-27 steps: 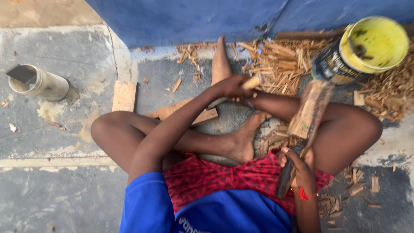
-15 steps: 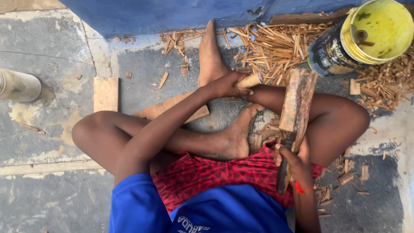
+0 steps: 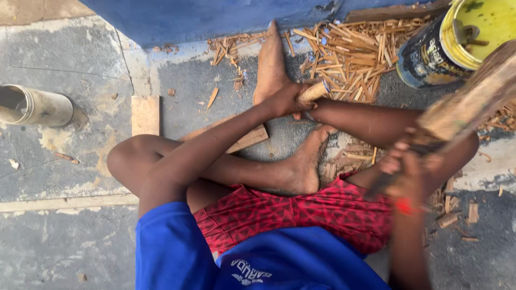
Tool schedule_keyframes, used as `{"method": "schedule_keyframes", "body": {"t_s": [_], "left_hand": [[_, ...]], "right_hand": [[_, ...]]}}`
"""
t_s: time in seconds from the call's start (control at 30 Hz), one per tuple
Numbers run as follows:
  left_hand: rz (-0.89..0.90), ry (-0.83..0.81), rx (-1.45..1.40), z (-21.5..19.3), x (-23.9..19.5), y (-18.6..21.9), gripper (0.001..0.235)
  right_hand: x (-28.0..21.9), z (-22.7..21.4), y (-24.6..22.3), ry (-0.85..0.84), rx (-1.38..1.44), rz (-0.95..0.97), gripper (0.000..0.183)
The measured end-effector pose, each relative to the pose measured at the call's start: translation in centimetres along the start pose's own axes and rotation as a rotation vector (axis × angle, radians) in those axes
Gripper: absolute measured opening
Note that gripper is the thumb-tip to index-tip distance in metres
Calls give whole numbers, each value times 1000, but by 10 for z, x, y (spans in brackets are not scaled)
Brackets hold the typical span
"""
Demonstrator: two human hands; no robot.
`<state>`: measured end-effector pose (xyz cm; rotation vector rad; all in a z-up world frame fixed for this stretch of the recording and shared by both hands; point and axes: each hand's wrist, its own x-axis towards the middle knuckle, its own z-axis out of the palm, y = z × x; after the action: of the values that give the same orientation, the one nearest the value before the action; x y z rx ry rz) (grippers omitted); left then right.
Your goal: The person sits cross-legged on the floor and uses a wooden mallet to repeatedly strike a small cylindrical piece of wood held in their left hand. The person adjusts the wood's position occasionally while continuing to strike it.
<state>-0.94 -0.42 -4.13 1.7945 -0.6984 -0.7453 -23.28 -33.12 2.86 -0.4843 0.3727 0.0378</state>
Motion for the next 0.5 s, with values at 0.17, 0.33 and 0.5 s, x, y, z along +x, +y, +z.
{"method": "schedule_keyframes", "body": {"t_s": [0.17,0.33,0.5], "left_hand": [[185,8,55,7,-6,-26,46],[118,38,113,-3,8,-33,39],[155,93,143,6,-1,-29,34]], "right_hand": [[-31,-11,92,-14,-553,379,35],[-13,-79,12,155,-445,25,29],[25,-67,86,242,-499,-325,25]]}}
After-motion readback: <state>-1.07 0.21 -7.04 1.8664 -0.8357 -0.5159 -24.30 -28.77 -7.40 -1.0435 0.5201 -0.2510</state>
